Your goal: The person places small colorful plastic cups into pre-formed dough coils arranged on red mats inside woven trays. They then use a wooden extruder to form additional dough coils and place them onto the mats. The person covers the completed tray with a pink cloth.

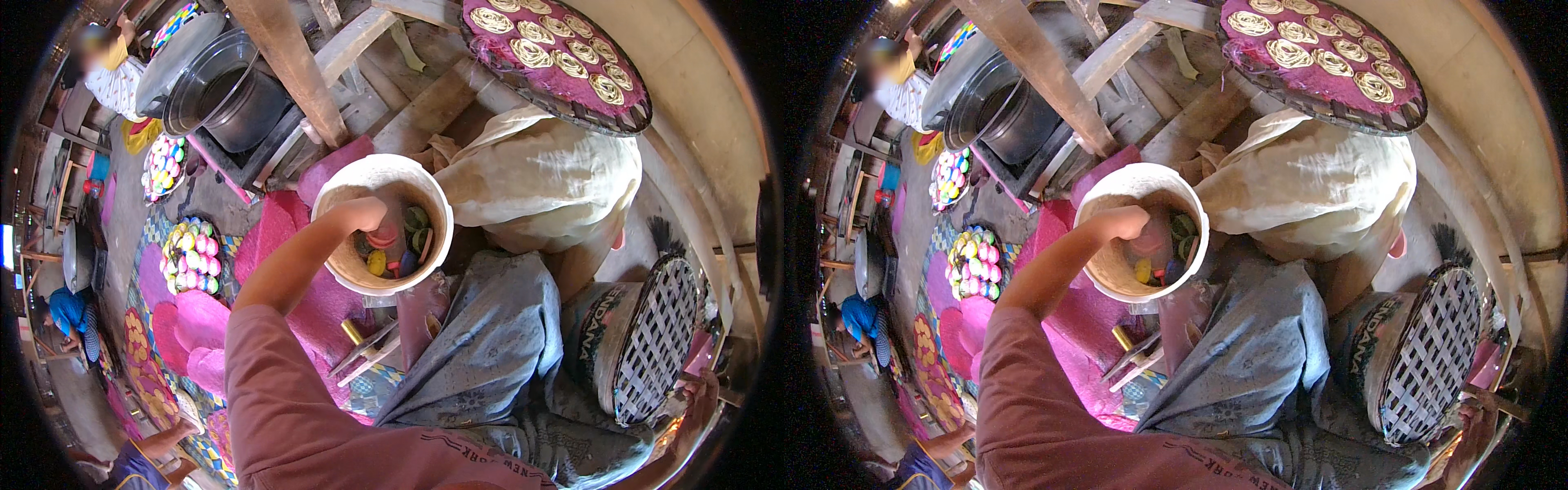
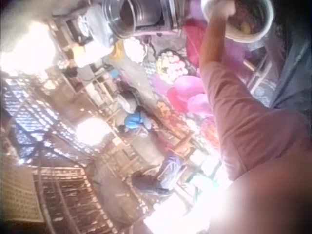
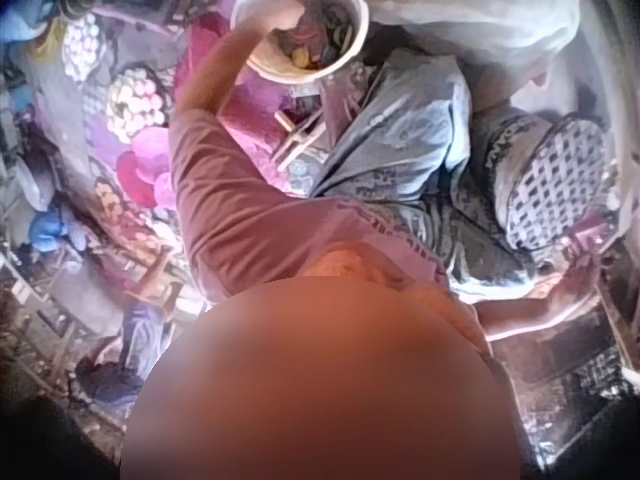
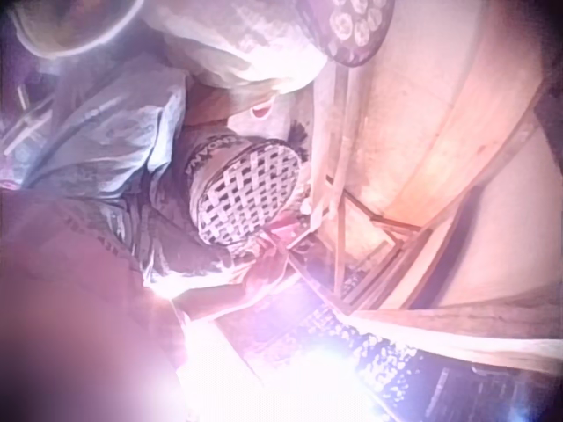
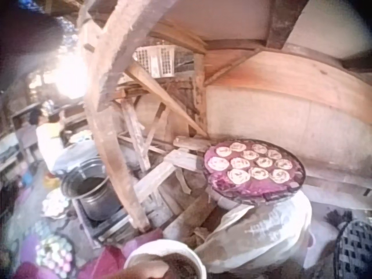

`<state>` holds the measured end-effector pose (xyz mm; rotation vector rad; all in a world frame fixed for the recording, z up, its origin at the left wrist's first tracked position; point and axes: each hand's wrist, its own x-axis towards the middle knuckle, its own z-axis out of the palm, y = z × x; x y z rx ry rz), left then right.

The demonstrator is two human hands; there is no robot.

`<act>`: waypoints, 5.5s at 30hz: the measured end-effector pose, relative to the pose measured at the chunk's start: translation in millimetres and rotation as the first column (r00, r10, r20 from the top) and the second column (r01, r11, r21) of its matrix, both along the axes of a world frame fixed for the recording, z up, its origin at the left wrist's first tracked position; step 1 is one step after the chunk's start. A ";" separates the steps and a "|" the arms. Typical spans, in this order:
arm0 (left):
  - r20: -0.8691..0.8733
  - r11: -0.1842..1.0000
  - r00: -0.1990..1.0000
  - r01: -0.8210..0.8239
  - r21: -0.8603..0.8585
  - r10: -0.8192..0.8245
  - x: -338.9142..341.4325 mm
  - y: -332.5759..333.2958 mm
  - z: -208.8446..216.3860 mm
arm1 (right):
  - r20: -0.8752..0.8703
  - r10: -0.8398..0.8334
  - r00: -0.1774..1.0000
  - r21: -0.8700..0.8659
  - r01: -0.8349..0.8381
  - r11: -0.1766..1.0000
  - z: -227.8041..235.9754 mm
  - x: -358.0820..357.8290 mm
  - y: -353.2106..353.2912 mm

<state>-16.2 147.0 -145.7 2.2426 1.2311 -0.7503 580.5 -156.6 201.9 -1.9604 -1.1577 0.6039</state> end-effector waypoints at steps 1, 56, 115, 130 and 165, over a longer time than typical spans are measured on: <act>0.011 0.996 0.996 -0.090 0.012 0.090 -2.7 -2.8 0.2 | -0.001 -0.011 1.000 0.011 0.011 1.000 -0.2 -0.7 -0.1; 0.327 0.744 0.695 0.452 0.493 -0.640 489.4 -153.2 226.7 | 0.191 -0.323 0.927 -0.088 0.344 0.935 -160.0 413.4 36.6; 0.293 0.717 0.691 0.468 0.516 -0.661 490.7 -143.9 213.9 | 0.081 0.063 0.995 -0.356 -0.030 0.934 -359.7 298.8 -30.5; 0.933 0.919 -0.024 -0.165 -0.359 0.360 450.5 -81.2 228.9 | 0.243 -0.210 0.947 0.020 0.211 0.977 -329.4 351.4 -56.0; 0.477 0.734 -0.775 -0.025 -0.679 0.415 357.2 30.6 212.5 | -0.291 -0.151 0.945 0.307 0.242 0.920 -152.4 328.6 -17.3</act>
